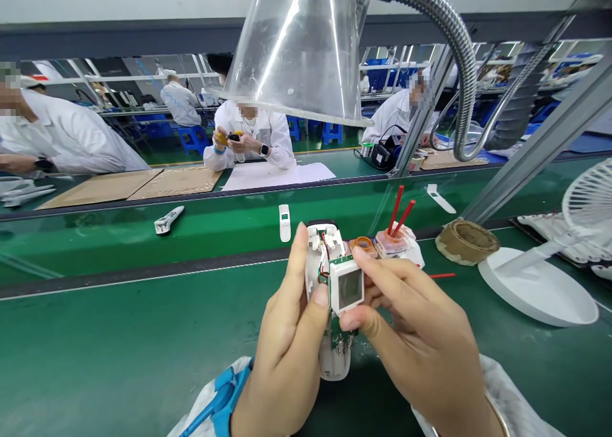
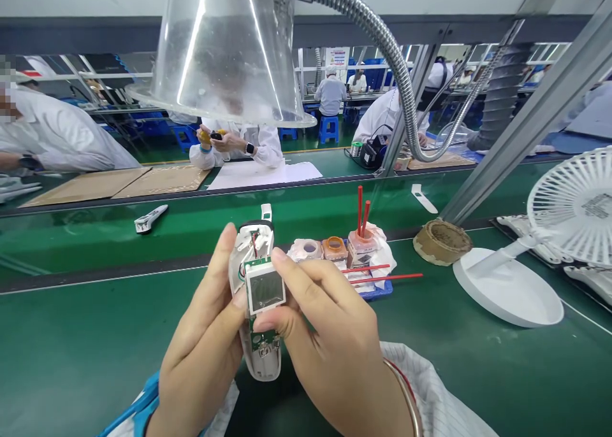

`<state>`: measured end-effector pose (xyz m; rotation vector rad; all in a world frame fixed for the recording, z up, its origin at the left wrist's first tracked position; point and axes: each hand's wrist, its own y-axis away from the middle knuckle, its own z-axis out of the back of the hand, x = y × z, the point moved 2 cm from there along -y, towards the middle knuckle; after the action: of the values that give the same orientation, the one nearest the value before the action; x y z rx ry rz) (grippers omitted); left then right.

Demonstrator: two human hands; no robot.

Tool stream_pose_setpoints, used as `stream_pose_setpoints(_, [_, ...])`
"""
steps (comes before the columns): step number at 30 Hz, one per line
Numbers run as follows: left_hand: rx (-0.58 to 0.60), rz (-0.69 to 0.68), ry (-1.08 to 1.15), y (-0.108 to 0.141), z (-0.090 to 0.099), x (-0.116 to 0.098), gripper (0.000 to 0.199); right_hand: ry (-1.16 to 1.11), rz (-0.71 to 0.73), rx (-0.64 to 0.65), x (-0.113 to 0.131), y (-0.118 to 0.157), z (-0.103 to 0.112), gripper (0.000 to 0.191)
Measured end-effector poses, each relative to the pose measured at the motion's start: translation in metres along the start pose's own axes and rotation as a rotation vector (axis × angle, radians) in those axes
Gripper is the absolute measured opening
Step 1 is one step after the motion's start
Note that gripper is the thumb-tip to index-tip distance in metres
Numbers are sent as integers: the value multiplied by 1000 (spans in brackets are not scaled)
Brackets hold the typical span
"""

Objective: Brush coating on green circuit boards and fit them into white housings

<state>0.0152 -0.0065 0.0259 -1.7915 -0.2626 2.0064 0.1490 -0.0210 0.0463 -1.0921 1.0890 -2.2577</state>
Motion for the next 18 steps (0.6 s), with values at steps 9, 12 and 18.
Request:
stream_pose_setpoints(9, [-108, 138, 370, -12, 3, 4, 17, -49, 38, 29, 1, -1, -2, 33])
stream_pose_setpoints(12, [-98, 150, 352, -13, 4, 2, 16, -85, 58, 41, 2, -1, -3, 37])
stream_pose_setpoints(18, [-81, 163, 346, -11, 6, 3, 14, -120, 35, 56, 5, 1, -3, 44])
